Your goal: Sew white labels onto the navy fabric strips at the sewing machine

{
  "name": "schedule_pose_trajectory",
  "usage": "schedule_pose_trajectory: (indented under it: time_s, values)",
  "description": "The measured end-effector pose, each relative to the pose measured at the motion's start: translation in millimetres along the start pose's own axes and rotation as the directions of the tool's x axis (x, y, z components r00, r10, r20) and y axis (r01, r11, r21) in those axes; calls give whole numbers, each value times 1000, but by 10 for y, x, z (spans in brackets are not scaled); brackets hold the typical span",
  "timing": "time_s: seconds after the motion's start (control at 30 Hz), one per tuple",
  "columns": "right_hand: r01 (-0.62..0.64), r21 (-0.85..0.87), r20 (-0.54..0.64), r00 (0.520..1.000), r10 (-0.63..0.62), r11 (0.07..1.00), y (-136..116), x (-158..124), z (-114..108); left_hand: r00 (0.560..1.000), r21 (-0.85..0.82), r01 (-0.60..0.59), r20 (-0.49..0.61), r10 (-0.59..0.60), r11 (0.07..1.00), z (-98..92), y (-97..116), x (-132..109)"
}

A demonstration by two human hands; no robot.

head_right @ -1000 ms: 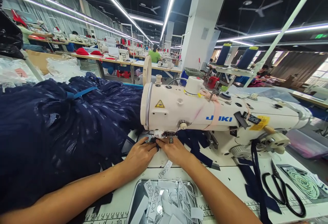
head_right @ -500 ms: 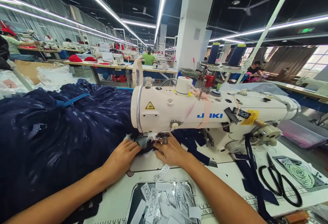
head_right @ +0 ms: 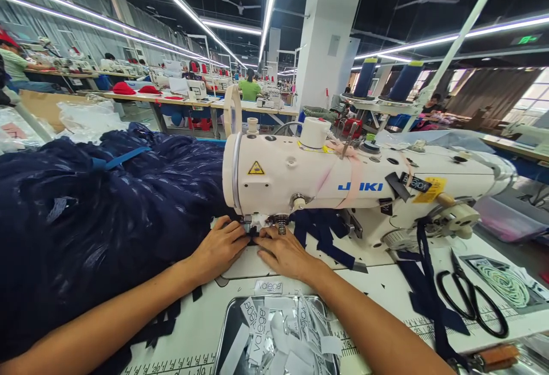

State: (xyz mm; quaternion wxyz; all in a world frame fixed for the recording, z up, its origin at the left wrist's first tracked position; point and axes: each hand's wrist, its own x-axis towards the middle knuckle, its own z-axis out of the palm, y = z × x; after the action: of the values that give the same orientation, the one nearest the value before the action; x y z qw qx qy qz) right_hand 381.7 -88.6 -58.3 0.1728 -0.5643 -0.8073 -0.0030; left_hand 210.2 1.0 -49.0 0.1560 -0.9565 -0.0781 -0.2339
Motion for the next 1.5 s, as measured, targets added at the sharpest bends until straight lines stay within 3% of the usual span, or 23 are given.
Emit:
schedule_pose_trajectory:
  time_s: [0.2,0.47,0.7,1.17,1.5]
  values:
    - [50,165,-113,993,-32,985,115,-4,47,999,-42,-38,-39,37,998,111,-45,3]
    - [140,-102,-117,982,-151,985,14,-32,-9,994,-172,13,112,6,985,-3,-30,-101]
    - [151,-133,-107,980,-166,980,39,-39,8,979,-188,52,205,-12,981,-43,-22,-151]
    - [46,-143,-44,998,-53,989,-13,-3,-8,952,-186,132,297,-72,974,-73,-56,-94]
    - [-55,-22,-17,998,55,998,78,25,4,960,-146,123,268,-80,982,-62,-140,5]
